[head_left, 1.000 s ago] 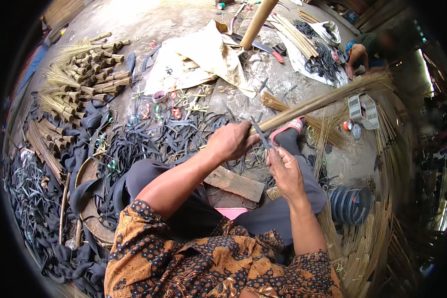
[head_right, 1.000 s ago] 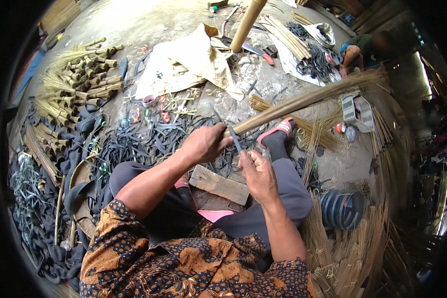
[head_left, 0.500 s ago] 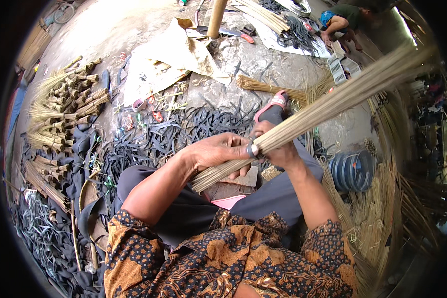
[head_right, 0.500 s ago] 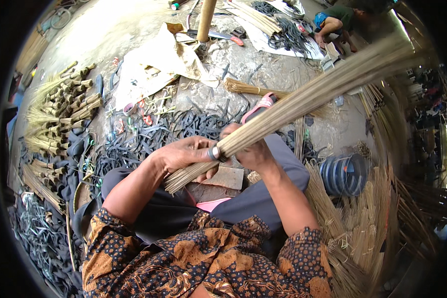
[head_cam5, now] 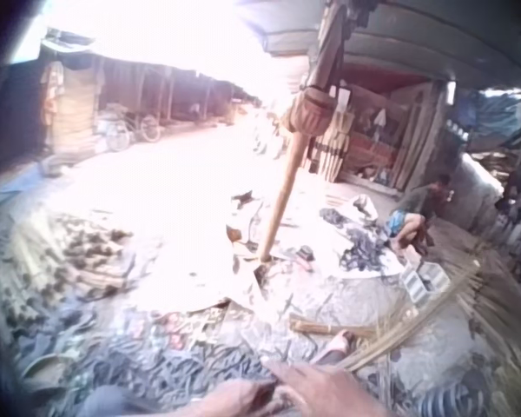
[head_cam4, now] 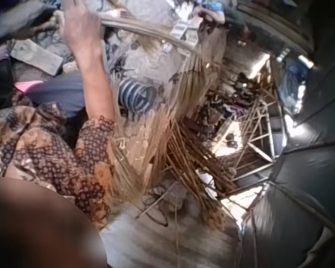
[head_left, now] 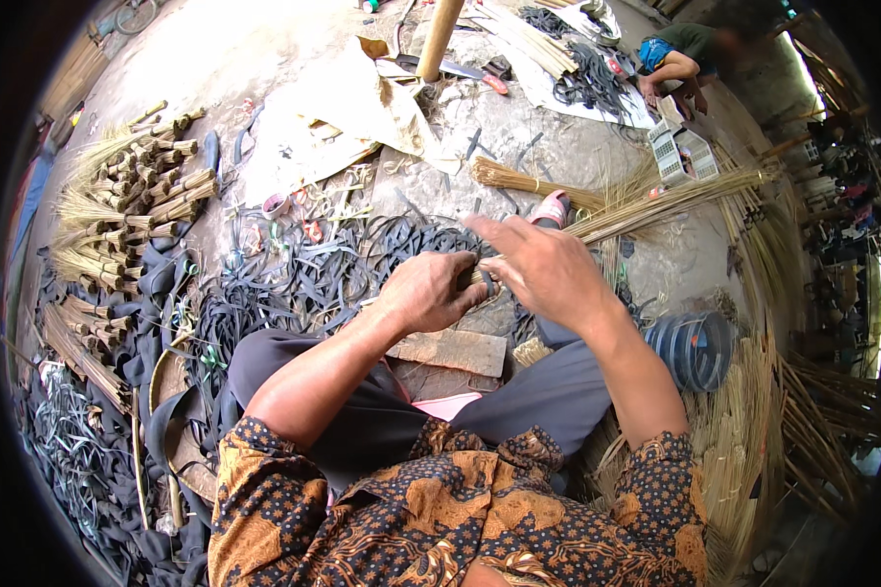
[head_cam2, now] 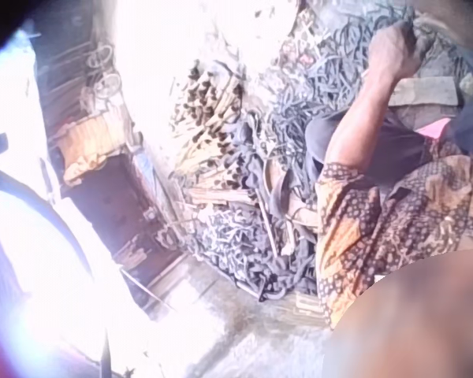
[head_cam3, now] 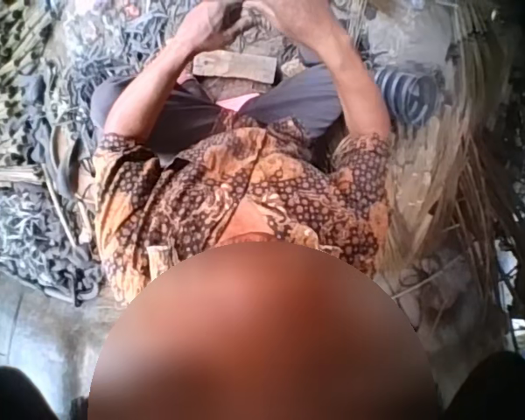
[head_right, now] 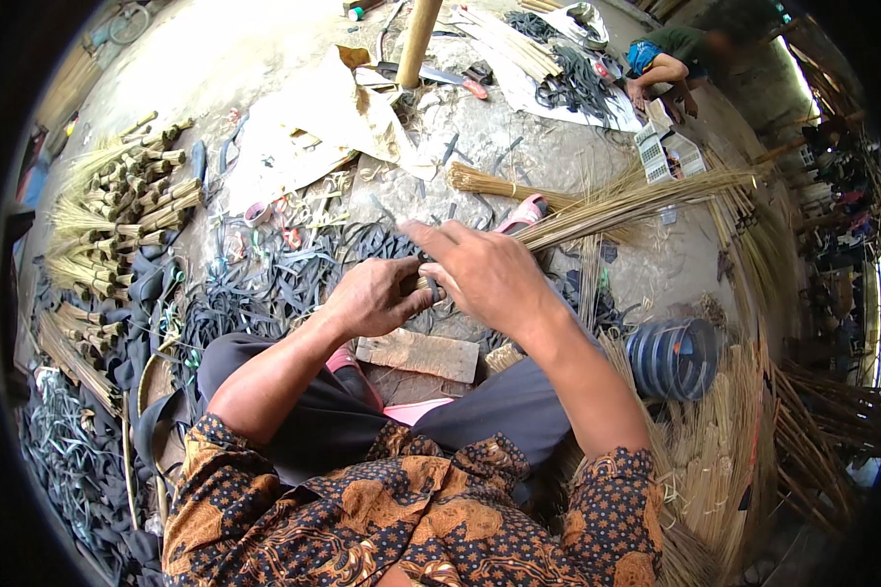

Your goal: The person sits on the floor and repeatedly gathers bundles of dried straw, aligns them, and ties them with black rubber strips to form brooms. The person places each finished broom aside and continues the process with new bundles.

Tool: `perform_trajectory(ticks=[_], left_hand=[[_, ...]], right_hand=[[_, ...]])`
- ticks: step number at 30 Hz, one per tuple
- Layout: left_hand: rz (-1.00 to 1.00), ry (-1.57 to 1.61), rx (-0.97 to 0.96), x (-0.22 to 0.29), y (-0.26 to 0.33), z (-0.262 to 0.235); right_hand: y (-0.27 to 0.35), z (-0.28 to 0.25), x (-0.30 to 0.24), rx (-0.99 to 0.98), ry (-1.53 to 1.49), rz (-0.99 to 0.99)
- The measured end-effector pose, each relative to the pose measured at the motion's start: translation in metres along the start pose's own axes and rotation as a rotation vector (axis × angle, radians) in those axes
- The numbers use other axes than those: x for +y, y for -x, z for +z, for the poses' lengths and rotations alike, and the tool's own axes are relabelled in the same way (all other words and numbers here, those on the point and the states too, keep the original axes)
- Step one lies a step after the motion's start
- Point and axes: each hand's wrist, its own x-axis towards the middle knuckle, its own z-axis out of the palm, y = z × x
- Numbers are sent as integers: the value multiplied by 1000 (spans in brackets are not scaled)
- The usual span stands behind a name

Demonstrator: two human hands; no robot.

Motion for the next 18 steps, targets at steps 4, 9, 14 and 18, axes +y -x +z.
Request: perform_trajectory(ticks=[4,9,14,18], left_hand=[[9,-27,49,-7,1,3],[-114,142,90,-12,-1,1],[-253,776,78,-6,-10,-1],[-196,974,181,-3,-16,-5]], right_hand=[[-10,5,4,-56,157,-119],[9,14,9,-49,28,23],[21,30,14,146,-322,143],[21,61,-2,396,-421,172]])
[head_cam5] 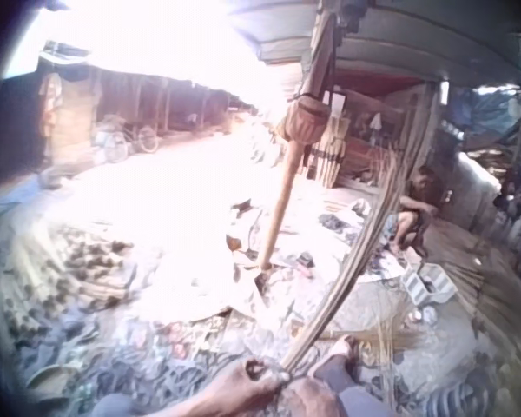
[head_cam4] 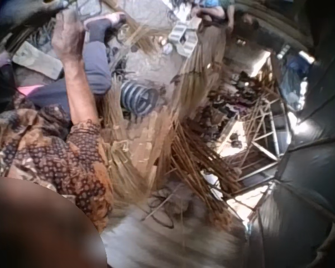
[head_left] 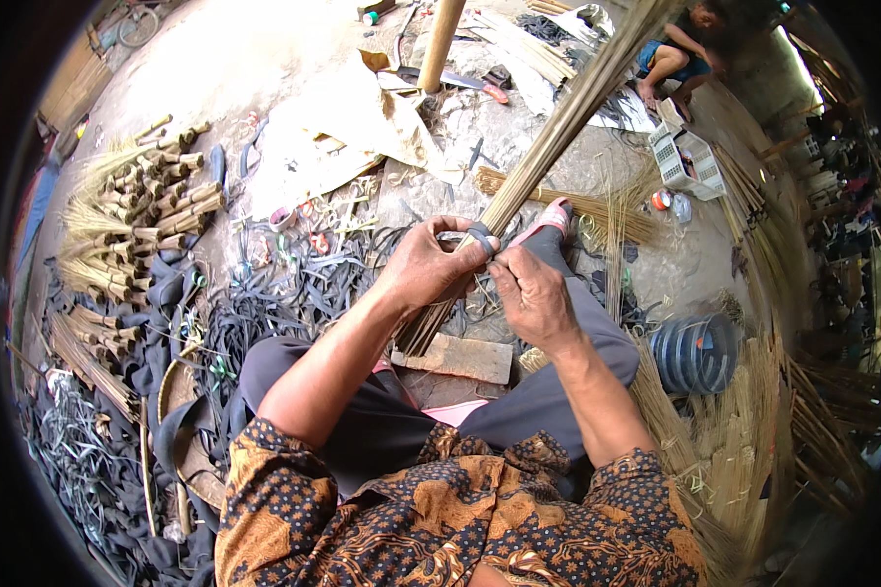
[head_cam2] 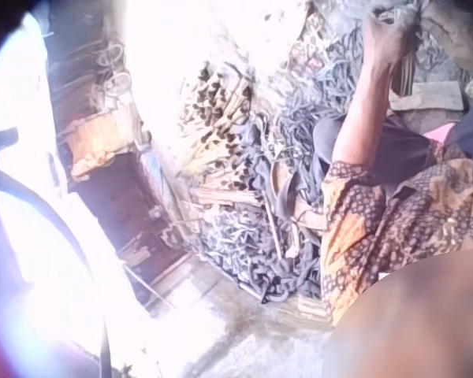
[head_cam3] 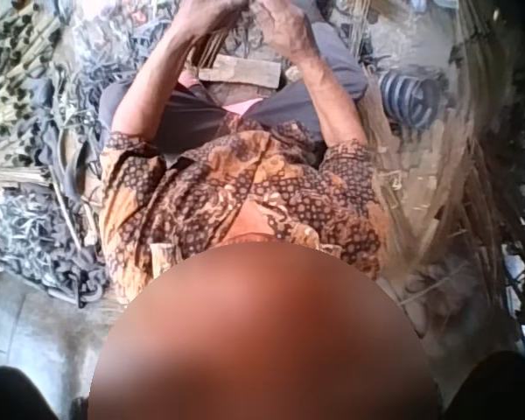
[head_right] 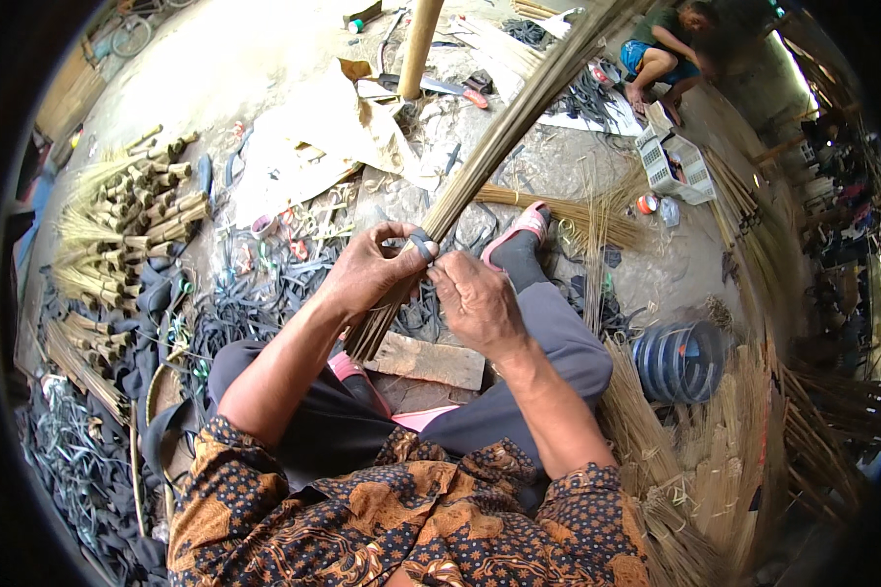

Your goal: The person sits on the floor and repeatedly gathers bundles of dried straw, aligns them, and ties them with black rubber strips to form brooms. The person places each finished broom aside and continues the process with new bundles.

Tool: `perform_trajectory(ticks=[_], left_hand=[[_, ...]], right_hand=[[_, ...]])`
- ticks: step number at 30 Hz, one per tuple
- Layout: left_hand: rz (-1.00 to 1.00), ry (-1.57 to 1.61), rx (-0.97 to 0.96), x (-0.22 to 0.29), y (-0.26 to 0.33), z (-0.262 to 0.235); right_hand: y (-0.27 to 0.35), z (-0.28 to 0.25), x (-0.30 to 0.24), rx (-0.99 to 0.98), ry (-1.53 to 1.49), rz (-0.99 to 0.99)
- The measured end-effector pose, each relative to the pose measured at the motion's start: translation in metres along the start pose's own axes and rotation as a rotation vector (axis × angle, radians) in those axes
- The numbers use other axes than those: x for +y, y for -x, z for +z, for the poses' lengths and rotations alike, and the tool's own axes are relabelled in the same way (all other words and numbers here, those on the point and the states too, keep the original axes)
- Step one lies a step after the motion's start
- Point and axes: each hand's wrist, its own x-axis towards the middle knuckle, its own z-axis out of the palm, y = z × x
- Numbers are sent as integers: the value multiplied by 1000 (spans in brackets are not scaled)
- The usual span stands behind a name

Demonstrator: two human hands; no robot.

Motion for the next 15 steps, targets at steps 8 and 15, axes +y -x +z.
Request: perform_trajectory(ticks=[8,15], left_hand=[[122,-262,110,5,-10,4],[158,-203,101,0,-9,1]], right_hand=[[-12,29,-9,352,102,11],[-16,39,-18,389,148,62]])
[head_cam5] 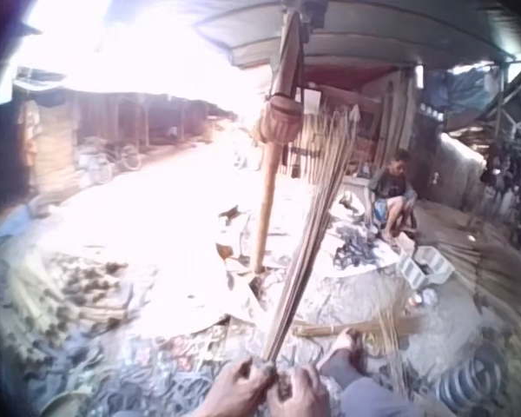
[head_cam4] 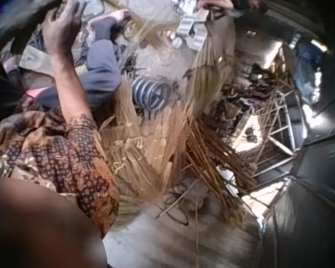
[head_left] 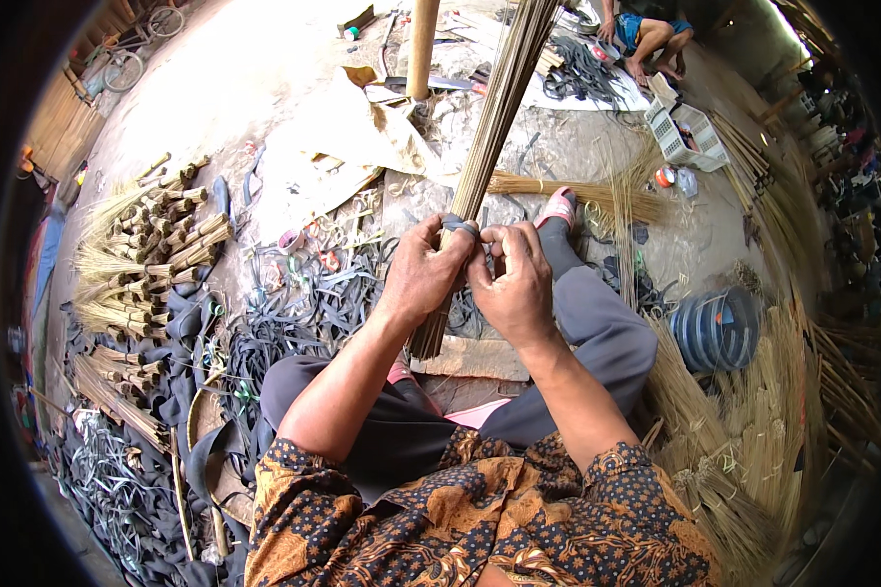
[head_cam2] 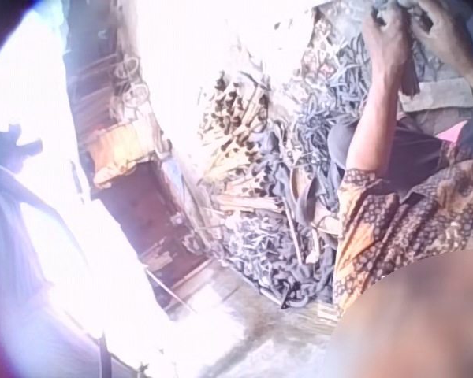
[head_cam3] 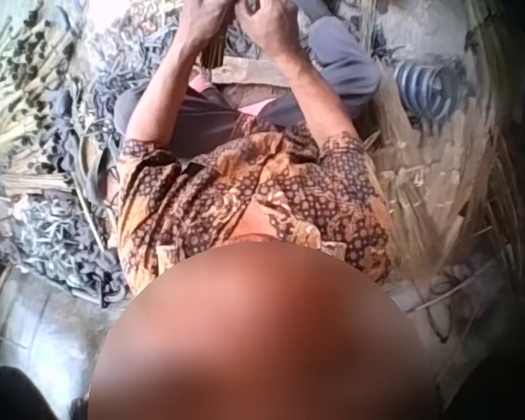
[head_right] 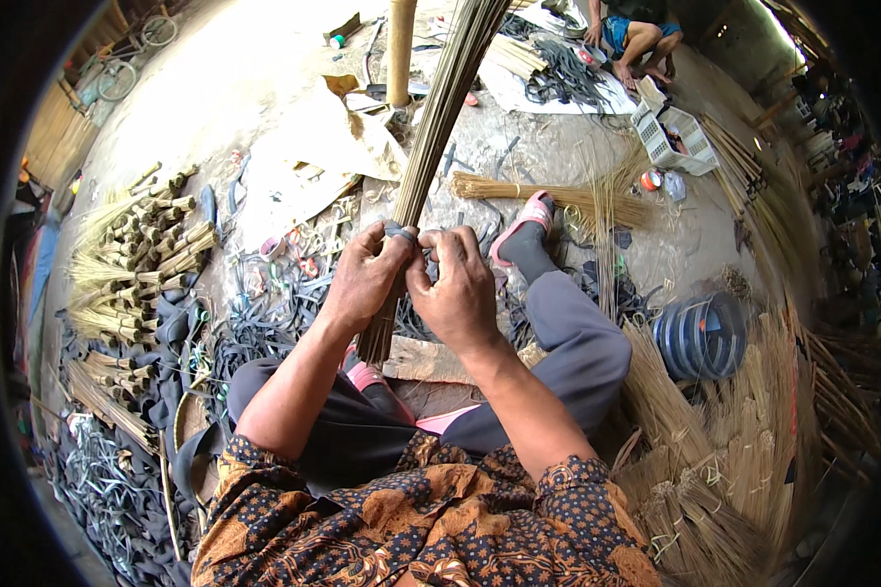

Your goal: The person sits on the floor and repeatedly gathers bundles of dried straw, aligns them, and ties them with black rubber strips to form brooms. The person places each finished broom aside and continues the process with new bundles.

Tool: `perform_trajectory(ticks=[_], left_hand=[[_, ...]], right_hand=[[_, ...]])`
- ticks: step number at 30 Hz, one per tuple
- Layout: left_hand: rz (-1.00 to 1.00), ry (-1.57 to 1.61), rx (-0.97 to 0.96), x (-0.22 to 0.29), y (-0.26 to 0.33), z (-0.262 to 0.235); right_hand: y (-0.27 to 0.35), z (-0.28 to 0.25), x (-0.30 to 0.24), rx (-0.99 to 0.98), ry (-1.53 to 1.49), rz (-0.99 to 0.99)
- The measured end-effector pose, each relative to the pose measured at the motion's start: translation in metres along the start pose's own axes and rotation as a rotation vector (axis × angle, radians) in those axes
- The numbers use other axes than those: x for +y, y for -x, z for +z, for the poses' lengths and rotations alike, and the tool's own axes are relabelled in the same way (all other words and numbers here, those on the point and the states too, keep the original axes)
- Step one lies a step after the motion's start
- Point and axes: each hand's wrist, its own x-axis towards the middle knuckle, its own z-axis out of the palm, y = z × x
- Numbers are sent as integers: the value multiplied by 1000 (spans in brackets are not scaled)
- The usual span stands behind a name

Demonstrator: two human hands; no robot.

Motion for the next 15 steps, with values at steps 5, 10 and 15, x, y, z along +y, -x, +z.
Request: perform_trajectory(ticks=[5,10,15], left_hand=[[22,-138,-5,4,6,1],[-41,14,-145,13,13,2],[56,-15,-181,12,12,3]], right_hand=[[-9,-10,3,-48,171,-109],[-19,-27,9,-110,205,-130],[-19,-40,21,-121,125,-295]])
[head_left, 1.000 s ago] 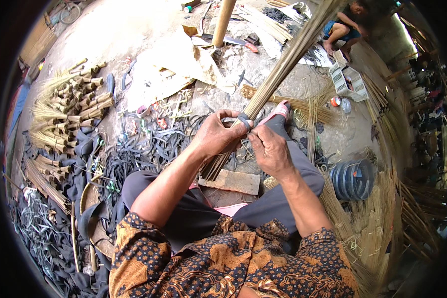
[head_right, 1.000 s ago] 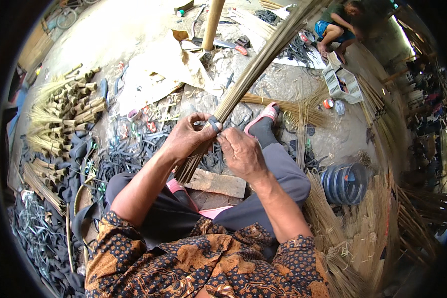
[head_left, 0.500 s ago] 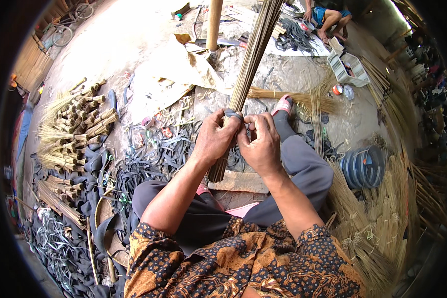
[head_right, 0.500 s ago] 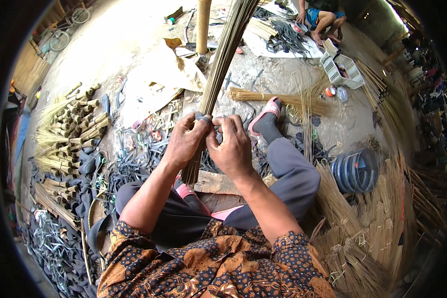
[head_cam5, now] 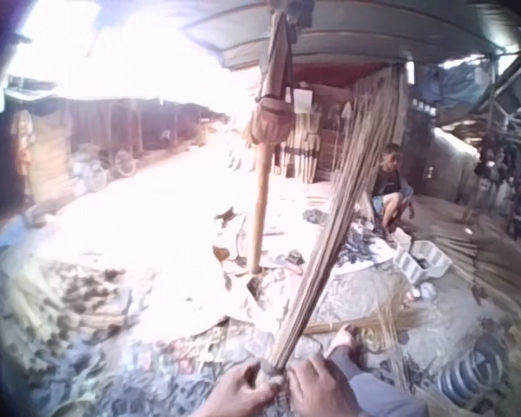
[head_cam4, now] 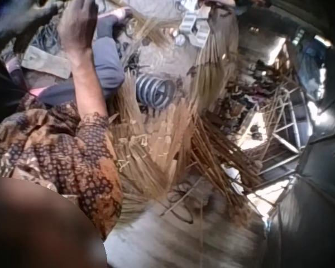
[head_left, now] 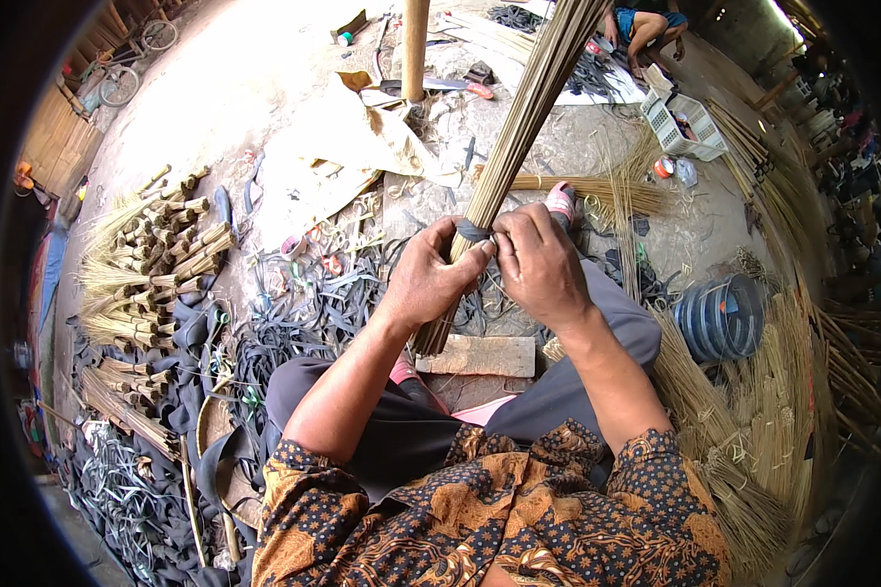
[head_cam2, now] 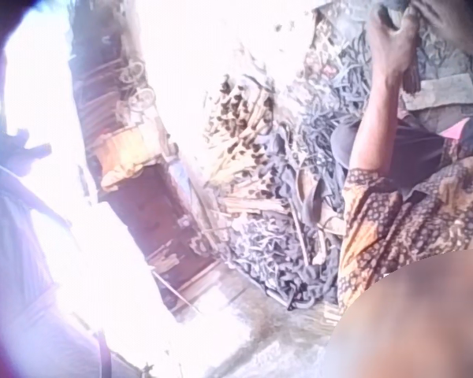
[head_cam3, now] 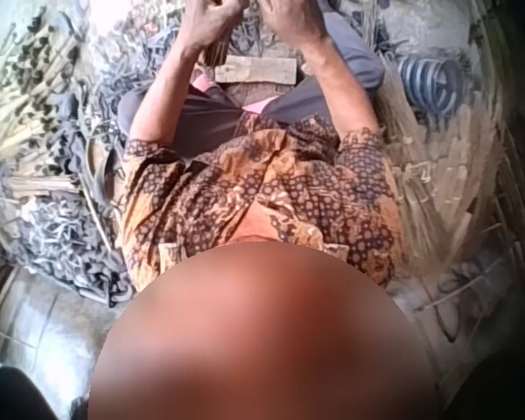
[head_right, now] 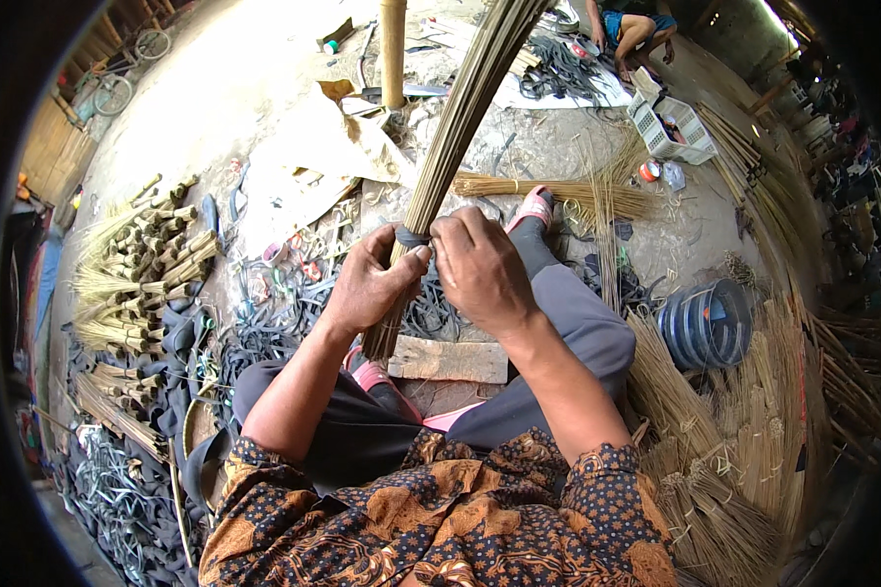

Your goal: The person sits on the floor and repeatedly gathers bundles of dried straw, aligns them, and ties them with black rubber strips to form brooms. The person places each finished broom aside and continues the process with new bundles.

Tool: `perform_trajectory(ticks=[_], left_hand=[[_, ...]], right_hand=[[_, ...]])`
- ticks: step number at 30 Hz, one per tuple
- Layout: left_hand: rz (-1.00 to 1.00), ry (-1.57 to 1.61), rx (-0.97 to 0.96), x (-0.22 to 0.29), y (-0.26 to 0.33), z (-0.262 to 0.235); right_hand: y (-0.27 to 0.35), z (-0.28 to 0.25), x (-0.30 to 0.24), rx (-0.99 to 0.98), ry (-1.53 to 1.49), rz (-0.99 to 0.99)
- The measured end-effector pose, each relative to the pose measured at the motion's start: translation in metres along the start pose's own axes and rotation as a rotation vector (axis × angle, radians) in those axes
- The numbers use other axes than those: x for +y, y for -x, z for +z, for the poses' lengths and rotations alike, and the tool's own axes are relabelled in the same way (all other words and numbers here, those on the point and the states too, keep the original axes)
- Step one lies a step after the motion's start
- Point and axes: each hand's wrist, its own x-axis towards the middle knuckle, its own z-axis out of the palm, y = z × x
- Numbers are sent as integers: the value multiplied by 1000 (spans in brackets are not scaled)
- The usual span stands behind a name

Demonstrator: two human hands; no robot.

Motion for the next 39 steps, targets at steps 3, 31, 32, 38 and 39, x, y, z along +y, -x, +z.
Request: perform_trajectory(ticks=[3,31,32,38,39], left_hand=[[209,20,112,0,0,8],[115,279,246,52,-15,79],[97,340,168,52,-12,80],[-16,597,-44,55,-4,67],[-71,451,58,53,-8,66]], right_hand=[[15,0,-1,-113,-404,286],[83,5,-19,-246,-829,694],[84,2,-17,-358,-896,645],[110,1,4,-696,-1479,603],[115,7,9,-669,-1385,612]])
